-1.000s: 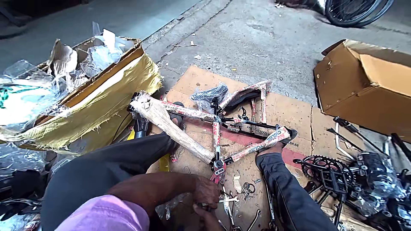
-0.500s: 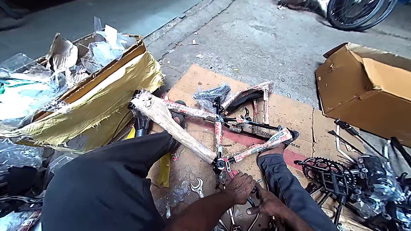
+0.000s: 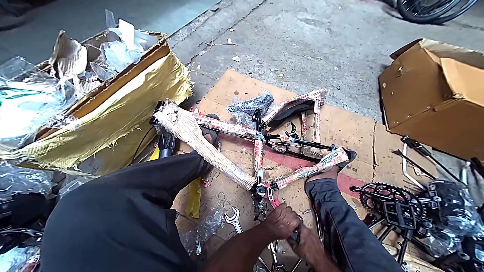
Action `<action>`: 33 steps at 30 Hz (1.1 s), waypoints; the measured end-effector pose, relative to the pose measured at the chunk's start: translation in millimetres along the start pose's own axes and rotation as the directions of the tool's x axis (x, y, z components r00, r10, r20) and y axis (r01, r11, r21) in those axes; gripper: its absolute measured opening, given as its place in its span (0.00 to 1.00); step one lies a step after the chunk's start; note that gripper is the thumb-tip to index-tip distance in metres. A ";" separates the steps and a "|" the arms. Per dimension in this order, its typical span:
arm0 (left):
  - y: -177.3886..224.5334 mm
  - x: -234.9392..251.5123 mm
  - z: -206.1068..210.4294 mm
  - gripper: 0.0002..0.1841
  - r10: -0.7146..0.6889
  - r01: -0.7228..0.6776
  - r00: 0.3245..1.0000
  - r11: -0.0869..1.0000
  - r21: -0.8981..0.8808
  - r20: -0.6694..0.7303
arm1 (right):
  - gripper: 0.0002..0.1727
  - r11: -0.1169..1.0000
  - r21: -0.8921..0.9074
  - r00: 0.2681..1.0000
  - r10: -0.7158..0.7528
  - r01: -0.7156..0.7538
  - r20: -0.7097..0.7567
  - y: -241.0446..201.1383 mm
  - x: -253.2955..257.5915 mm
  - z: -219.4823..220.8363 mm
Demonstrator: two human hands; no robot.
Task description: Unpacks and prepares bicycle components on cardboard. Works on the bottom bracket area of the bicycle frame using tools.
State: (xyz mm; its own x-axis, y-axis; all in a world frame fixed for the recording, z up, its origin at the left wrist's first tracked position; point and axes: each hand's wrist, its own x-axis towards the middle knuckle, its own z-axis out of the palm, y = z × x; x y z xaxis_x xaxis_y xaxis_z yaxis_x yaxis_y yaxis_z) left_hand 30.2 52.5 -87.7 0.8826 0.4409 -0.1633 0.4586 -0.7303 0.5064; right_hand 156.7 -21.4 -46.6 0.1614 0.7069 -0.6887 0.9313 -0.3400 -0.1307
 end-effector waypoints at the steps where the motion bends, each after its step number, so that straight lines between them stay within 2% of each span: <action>1: -4.8 -13.1 5.4 0.10 0.100 -0.100 0.995 0.994 0.052 0.003 | 0.43 0.996 0.087 0.999 -0.020 0.017 0.036 -1.0 -6.2 16.9; 3: -8.7 -32.7 12.6 0.11 0.195 -0.195 0.981 0.973 0.126 0.009 | 0.47 0.982 0.180 0.993 -0.070 0.052 0.096 -0.6 -9.2 33.7; 5: -11.1 -38.7 6.3 0.12 0.234 -0.234 0.972 0.961 0.147 0.016 | 0.40 0.945 0.321 0.979 -0.116 0.056 0.170 -1.0 -4.5 26.9; 6: -11.7 -39.4 3.0 0.13 0.249 -0.247 0.968 0.957 0.150 0.003 | 0.35 0.892 0.450 0.955 -0.159 0.031 0.251 0.7 -2.8 20.9; 8: -12.1 -43.5 -1.4 0.15 0.270 -0.261 0.962 0.953 0.154 -0.035 | 0.24 0.731 0.672 0.858 -0.264 -0.119 0.440 4.4 0.6 13.7; 9: -12.3 -47.5 -3.1 0.17 0.270 -0.260 0.962 0.953 0.158 -0.047 | 0.20 0.682 0.710 0.815 -0.306 -0.173 0.493 5.4 2.3 13.6; 10: -12.5 -52.5 -6.9 0.20 0.255 -0.245 0.966 0.957 0.157 -0.046 | 0.17 0.647 0.740 0.792 -0.348 -0.185 0.502 5.5 3.8 16.0; 12: -12.2 -64.8 -18.6 0.31 0.187 -0.179 0.982 0.972 0.153 -0.037 | 0.11 0.561 0.820 0.773 -0.469 -0.112 0.427 2.5 0.7 24.3; 14: -10.0 -79.6 -28.4 0.39 0.056 -0.046 0.994 0.993 0.107 -0.089 | 0.11 0.464 0.885 0.760 -0.561 -0.038 0.327 -2.2 -7.7 29.3; 16: -3.4 -93.3 -35.6 0.34 -0.217 0.213 0.954 0.976 -0.040 -0.208 | 0.12 0.370 0.928 0.764 -0.588 -0.039 0.266 -8.5 -19.1 25.2; 17: 2.0 -98.8 -38.6 0.31 -0.398 0.366 0.888 0.915 -0.172 -0.230 | 0.15 0.323 0.945 0.774 -0.586 -0.048 0.239 -11.6 -27.3 22.3; 18: 6.7 -102.5 -41.2 0.31 -0.581 0.495 0.789 0.795 -0.351 -0.201 | 0.20 0.284 0.958 0.788 -0.580 -0.045 0.209 -13.4 -33.6 20.5; 19: 9.3 -103.7 -42.5 0.30 -0.730 0.564 0.675 0.607 -0.560 -0.111 | 0.25 0.259 0.966 0.803 -0.572 -0.019 0.169 -13.7 -37.1 19.8; 20: 9.8 -102.2 -40.9 0.26 -0.814 0.544 0.580 0.385 -0.746 0.003 | 0.31 0.276 0.960 0.826 -0.550 0.043 0.121 -13.8 -39.4 19.0; 21: 10.2 -99.0 -38.5 0.22 -0.834 0.446 0.540 0.172 -0.878 0.111 | 0.34 0.363 0.921 0.863 -0.501 0.143 0.063 -13.6 -41.3 18.4; 22: 11.9 -94.7 -39.0 0.20 -0.800 0.313 0.572 0.010 -0.950 0.180 | 0.36 0.547 0.799 0.908 -0.419 0.249 0.004 -13.7 -42.9 17.1; 23: 14.5 -89.6 -42.4 0.22 -0.747 0.207 0.629 -0.105 -0.973 0.215 | 0.37 0.750 0.585 0.940 -0.335 0.309 -0.066 -14.0 -44.0 16.5; 24: 18.4 -83.6 -46.4 0.23 -0.709 0.141 0.665 -0.192 -0.971 0.236 | 0.39 0.879 0.357 0.948 -0.286 0.317 -0.138 -14.5 -45.5 17.6; 25: 21.7 -77.1 -48.2 0.25 -0.692 0.102 0.671 -0.267 -0.958 0.265 | 0.42 0.944 0.156 0.946 -0.257 0.289 -0.200 -13.9 -44.8 22.0; 27: 22.4 -67.2 -38.0 0.28 -0.694 0.070 0.644 -0.364 -0.929 0.320 | 0.49 0.978 -0.088 0.938 -0.209 0.191 -0.277 -13.1 -43.8 30.5; 29: 15.0 -60.8 -23.0 0.27 -0.692 0.065 0.642 -0.378 -0.923 0.329 | 0.52 0.970 -0.213 0.935 -0.180 0.118 -0.305 -13.5 -39.9 34.9; 33: -1.9 -57.0 -7.3 0.25 -0.604 0.053 0.724 -0.433 -0.900 0.334 | 0.52 0.968 -0.249 0.951 -0.102 0.027 -0.293 -22.0 -30.4 36.7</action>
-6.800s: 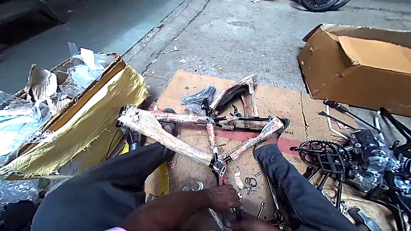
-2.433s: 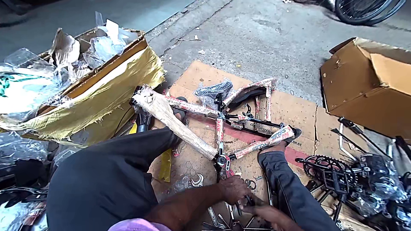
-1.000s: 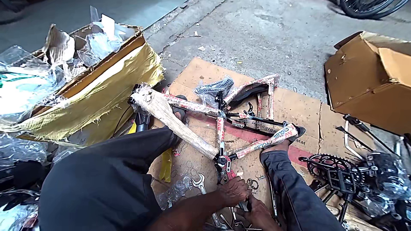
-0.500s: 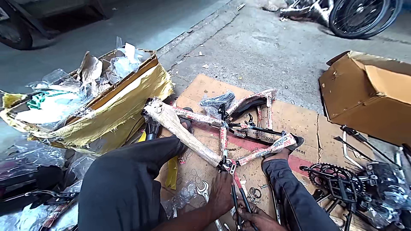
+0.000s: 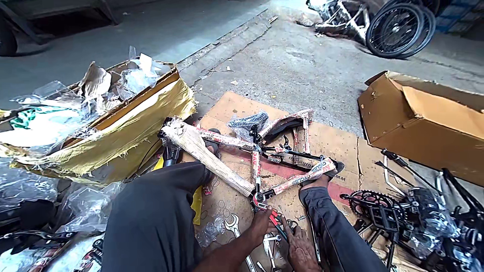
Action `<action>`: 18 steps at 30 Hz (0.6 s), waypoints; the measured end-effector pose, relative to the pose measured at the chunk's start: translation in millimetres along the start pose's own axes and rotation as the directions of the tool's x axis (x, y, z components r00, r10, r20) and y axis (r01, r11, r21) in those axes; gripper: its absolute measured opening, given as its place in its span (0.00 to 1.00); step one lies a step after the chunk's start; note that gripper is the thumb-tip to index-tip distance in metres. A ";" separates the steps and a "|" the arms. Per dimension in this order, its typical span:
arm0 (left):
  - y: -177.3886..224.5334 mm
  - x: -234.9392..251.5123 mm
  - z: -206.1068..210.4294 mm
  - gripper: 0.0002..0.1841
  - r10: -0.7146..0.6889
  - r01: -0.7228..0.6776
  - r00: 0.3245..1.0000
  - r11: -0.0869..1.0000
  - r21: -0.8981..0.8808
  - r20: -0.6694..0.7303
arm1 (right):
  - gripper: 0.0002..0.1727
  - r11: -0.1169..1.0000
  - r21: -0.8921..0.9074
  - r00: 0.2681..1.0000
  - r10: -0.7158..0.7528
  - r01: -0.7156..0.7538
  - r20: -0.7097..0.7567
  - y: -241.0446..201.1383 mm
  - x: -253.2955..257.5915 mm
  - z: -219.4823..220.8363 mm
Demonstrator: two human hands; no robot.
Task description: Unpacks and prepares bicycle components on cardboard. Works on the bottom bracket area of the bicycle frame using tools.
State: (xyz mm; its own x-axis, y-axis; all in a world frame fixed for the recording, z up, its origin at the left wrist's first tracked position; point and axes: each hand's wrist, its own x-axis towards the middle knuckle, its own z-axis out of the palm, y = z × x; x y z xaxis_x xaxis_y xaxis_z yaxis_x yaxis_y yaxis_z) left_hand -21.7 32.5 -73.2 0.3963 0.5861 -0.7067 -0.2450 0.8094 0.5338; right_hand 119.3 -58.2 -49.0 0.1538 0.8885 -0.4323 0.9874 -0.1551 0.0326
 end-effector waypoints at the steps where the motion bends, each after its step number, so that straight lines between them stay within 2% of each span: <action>1: -0.7 3.3 -2.5 0.25 -0.009 0.009 1.000 1.000 -0.009 0.014 | 0.50 1.000 -0.018 1.000 0.003 -0.003 -0.008 -2.2 1.9 -0.1; 5: 1.4 13.7 -6.4 0.26 -0.020 0.021 0.999 0.999 -0.030 0.038 | 0.49 1.000 -0.007 1.000 0.003 -0.003 -0.031 2.0 17.2 10.7; 10: 6.4 28.6 -3.3 0.26 -0.019 0.030 0.996 0.992 -0.122 0.092 | 0.49 0.999 0.002 0.986 -0.041 0.042 -0.163 17.7 35.4 15.1; 15: 0.4 28.9 -2.5 0.25 -0.022 0.039 0.994 0.988 -0.151 0.107 | 0.51 0.989 -0.019 0.971 -0.145 0.144 -0.190 32.9 39.0 21.2; 18: -1.6 30.7 -4.1 0.25 -0.026 0.046 0.992 0.986 -0.162 0.124 | 0.51 0.987 -0.121 0.983 -0.121 0.105 -0.136 31.1 39.1 18.0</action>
State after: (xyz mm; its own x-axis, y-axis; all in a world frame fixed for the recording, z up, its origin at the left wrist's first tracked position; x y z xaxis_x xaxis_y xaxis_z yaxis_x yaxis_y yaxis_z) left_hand -12.8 49.4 -97.6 0.5093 0.5559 -0.6570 -0.3670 0.8308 0.4184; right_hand 155.4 -36.1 -81.1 0.0366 0.9511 -0.3065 0.9953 -0.0074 0.0961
